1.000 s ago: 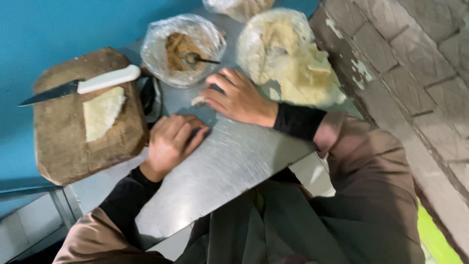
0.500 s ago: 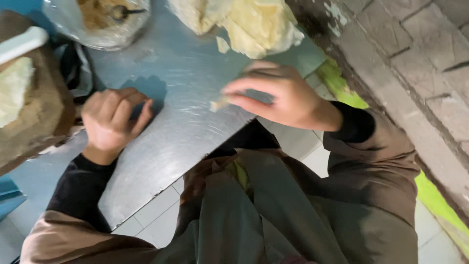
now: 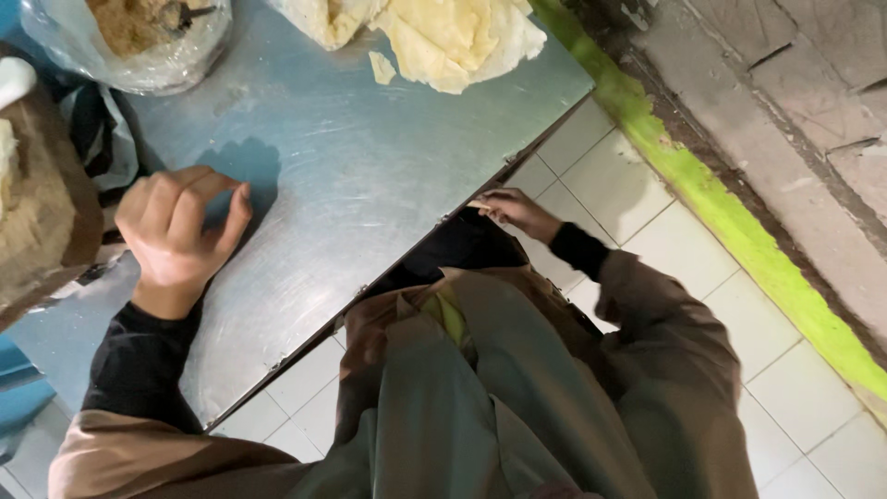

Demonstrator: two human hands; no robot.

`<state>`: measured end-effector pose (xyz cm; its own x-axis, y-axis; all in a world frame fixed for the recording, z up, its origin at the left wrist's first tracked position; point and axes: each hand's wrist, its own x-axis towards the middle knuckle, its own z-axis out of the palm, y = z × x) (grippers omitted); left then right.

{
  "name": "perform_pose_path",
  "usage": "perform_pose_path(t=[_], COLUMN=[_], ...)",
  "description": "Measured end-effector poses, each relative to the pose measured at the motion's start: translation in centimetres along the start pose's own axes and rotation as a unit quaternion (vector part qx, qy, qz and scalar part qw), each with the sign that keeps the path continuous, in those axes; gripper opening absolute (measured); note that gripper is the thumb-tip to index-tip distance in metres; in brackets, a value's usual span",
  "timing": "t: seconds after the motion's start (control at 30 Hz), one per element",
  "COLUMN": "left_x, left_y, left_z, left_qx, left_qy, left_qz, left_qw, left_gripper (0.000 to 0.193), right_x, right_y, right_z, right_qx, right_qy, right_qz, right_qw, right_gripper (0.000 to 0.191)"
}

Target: The person spoons brown filling from a plastic-covered bowl onto small square dough wrappers on a metal table, then folds each wrapper over the filling into a triangular parcel and stacks the folded pieces on the table. They repeat this cycle for wrapper after wrapper, occasionally reaching into the filling bowl with the spoon.

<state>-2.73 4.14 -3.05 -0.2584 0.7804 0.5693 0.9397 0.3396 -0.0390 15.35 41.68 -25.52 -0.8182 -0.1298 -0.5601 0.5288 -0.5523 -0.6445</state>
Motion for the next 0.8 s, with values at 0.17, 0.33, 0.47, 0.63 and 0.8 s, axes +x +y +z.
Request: perform_pose_path(t=[0.17, 0.33, 0.47, 0.63, 0.8], left_x=[-0.3, -0.1, 0.0, 0.2, 0.3], left_y=[-0.5, -0.6, -0.8, -0.8, -0.9], left_z=[0.3, 0.7, 1.0, 1.2, 1.0], left_qx=[0.002, -0.012, -0.012, -0.025, -0.035], left_qy=[0.003, 0.009, 0.009, 0.006, -0.002], left_qz=[0.007, 0.001, -0.002, -0.009, -0.017], left_qw=[1.0, 1.0, 1.0, 1.0, 0.999], left_gripper=[0.02, 0.021, 0.021, 0.021, 0.019], right_x=[4.8, 7.4, 7.9, 7.9, 7.5], right_y=[0.0, -2.8, -3.8, -3.8, -3.2], right_z=[2.2, 5.1, 6.0, 5.8, 5.7], right_qx=[0.029, 0.09, 0.078, 0.059, 0.034], right_qy=[0.084, 0.054, 0.037, 0.028, 0.03], right_qz=[-0.058, -0.15, -0.162, -0.168, -0.16], right_qw=[0.994, 0.983, 0.983, 0.984, 0.986], right_gripper=[0.027, 0.039, 0.042, 0.047, 0.052])
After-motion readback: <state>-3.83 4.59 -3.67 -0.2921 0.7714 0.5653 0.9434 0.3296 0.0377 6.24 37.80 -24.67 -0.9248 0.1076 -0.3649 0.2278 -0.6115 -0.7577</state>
